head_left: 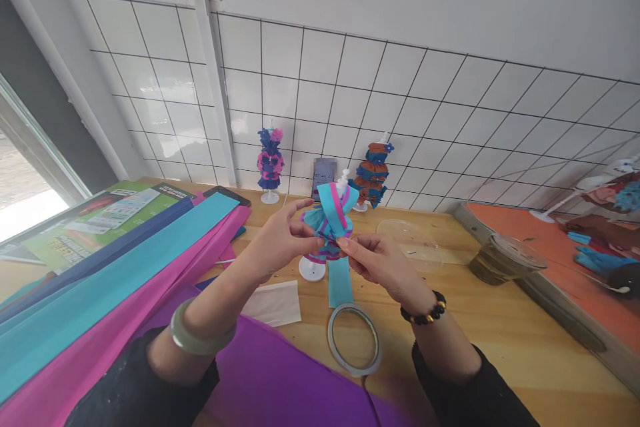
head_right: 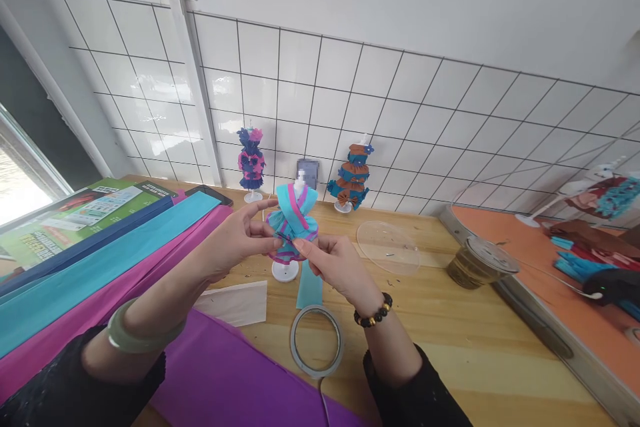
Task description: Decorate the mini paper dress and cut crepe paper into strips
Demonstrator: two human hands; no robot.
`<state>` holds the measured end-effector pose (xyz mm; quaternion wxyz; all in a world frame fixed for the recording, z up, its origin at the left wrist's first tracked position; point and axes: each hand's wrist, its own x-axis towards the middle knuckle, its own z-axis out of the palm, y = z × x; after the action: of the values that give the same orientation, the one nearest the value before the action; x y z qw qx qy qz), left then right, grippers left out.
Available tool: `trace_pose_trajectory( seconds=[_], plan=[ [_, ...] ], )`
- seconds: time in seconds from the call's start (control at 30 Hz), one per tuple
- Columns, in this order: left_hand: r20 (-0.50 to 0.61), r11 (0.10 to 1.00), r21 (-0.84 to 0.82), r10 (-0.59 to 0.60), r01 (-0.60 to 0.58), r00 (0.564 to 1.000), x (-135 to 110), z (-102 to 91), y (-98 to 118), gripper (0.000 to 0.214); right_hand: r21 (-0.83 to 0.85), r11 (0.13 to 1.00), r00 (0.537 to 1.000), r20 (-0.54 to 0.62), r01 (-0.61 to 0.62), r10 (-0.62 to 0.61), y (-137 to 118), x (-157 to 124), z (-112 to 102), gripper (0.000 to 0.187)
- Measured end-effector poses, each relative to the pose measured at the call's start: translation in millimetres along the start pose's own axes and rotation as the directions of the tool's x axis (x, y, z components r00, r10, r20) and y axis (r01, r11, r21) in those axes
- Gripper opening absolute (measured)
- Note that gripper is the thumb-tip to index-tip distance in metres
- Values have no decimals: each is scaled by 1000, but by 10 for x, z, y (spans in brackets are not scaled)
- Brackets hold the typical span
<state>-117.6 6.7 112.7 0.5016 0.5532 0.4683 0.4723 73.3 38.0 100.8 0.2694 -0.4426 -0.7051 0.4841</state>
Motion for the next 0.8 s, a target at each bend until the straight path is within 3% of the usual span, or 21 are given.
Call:
trace_pose_trajectory(
  seconds=[0.63,0.8],
  plan=[
    [32,999,9,36,-37,999,8,6,-28,82,33,998,996,-77,47,-45,16,16,122,46],
    [57,993,112,22,-28,998,-37,-61,24,91,-50,999,1000,-22,14,-15,-37,-45,50,48]
  ],
)
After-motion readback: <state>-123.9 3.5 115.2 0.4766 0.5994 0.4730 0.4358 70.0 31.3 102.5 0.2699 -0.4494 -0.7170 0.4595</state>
